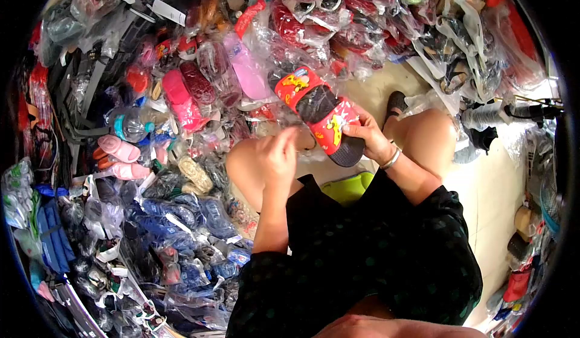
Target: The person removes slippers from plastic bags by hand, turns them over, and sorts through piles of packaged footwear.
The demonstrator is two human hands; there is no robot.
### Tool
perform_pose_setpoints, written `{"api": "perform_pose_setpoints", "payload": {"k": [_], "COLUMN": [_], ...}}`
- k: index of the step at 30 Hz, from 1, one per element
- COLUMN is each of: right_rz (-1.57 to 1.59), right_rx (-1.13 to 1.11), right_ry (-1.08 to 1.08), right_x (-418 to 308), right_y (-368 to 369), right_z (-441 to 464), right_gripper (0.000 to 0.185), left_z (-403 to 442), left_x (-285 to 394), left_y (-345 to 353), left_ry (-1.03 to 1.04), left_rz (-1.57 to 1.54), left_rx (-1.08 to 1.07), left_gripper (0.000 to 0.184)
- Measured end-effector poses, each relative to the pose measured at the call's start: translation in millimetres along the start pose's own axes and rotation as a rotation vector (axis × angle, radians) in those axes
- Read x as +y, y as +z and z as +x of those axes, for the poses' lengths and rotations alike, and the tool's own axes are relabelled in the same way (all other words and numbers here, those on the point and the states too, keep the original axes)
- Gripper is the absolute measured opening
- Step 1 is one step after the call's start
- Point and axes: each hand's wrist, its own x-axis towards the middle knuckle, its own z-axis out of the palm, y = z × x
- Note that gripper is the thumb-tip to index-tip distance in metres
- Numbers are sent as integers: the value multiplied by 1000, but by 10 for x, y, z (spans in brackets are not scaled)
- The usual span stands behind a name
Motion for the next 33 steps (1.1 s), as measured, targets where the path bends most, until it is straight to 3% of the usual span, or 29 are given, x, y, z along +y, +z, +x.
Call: {"api": "perform_pose_setpoints", "payload": {"k": [2,6,9,10,13,15,16,17,19,20,21,23,26,27,29,33], "right_rz": [46,-622,-818,-908,-1187,-513,-315,-316,-320,-309,-574,-976,-815,-734,-648,-493], "right_rx": [-13,-47,-101,-89,-47,1,63,61,25,55,84,131,91,67,67,82], "right_ry": [13,-261,-363,-300,-513,-189,-171,-167,-281,-197,-260,-396,-385,-379,-314,-267], "right_x": [3,71,177,113,112,39,52,68,79,73,68,99,94,96,-10,72], "right_y": [17,64,-31,-2,-55,6,17,-3,-60,-57,-63,-134,-140,-140,11,-172], "right_z": [18,62,87,75,44,17,24,41,98,75,112,120,157,192,155,188], "right_gripper": [64,62,62,64,64,67,69,69,67,68,68,67,67,67,68,68], "left_z": [38,185,182,128,33,-26,-15,-14,-92,-95,-76,-48,21,16,-16,-190], "left_x": [286,405,452,540,515,320,234,186,320,423,499,385,221,317,583,484], "left_y": [-28,20,234,275,229,138,129,131,161,198,215,260,318,340,308,429], "left_ry": [177,43,269,295,282,72,52,28,119,216,314,157,9,110,385,375], "left_rz": [-30,-98,-105,-61,-128,-78,-52,-26,-138,-117,-97,-124,-167,-142,-103,-192], "left_rx": [-18,249,-35,-61,-21,73,100,128,-58,-78,-98,-25,127,118,-97,-121], "left_gripper": [7,11,11,11,11,9,9,8,14,14,14,10,8,9,13,16]}}
